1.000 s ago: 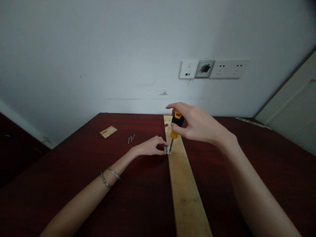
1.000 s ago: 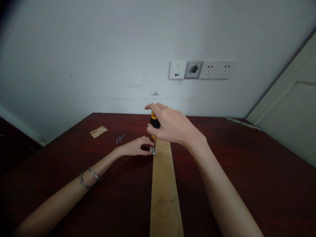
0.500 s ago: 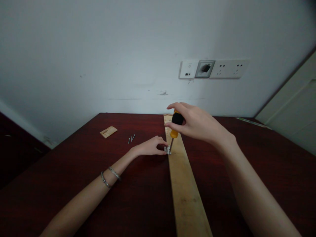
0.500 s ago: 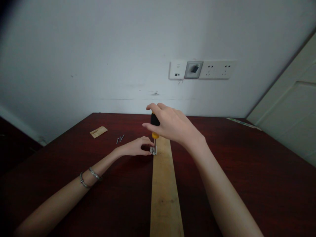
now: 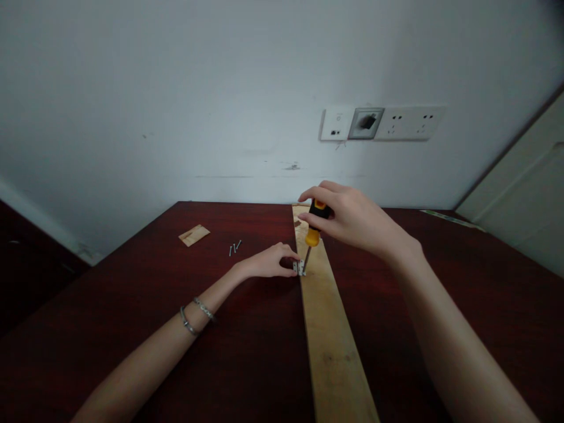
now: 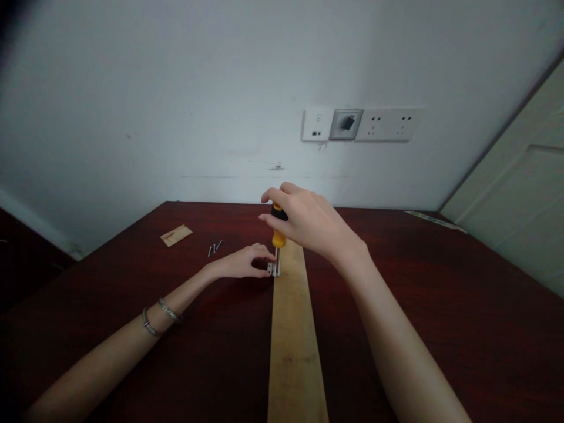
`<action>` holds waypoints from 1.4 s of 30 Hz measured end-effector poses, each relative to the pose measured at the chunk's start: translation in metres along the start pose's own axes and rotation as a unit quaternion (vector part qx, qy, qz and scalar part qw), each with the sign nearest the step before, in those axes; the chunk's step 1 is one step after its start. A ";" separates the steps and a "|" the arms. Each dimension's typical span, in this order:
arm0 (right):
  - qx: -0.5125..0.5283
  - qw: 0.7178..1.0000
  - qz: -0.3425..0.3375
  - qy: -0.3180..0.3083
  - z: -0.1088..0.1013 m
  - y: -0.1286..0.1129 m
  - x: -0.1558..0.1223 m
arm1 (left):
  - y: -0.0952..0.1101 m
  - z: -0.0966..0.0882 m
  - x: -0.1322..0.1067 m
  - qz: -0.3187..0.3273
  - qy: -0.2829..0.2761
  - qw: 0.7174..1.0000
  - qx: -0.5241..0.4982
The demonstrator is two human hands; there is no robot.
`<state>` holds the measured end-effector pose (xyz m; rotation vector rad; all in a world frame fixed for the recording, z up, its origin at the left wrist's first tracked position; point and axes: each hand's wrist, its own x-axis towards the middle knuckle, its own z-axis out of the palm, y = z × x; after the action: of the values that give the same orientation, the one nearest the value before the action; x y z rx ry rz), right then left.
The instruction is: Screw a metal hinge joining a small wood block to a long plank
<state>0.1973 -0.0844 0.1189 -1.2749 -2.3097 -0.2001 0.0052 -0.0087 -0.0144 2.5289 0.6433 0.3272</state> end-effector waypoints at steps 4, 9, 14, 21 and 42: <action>0.018 1.000 -0.014 -0.002 -0.001 0.000 0.000 | -0.001 0.001 0.000 -0.009 0.005 1.000 0.006; 0.007 1.000 -0.011 0.001 -0.001 -0.001 -0.001 | -0.001 0.001 0.000 -0.008 0.002 1.000 0.000; 0.017 1.000 -0.007 -0.003 0.000 0.001 0.000 | -0.001 0.000 0.000 0.002 0.000 1.000 -0.001; 0.025 1.000 -0.011 -0.002 0.000 -0.002 -0.001 | -0.002 0.001 0.000 -0.010 0.003 1.000 0.000; 0.031 0.999 -0.011 -0.008 -0.002 0.000 -0.002 | -0.004 0.001 0.000 0.003 0.004 1.000 -0.007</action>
<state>0.1990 -0.0862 0.1197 -1.2253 -2.3253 -0.1239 0.0042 -0.0065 -0.0176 2.5184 0.6331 0.3420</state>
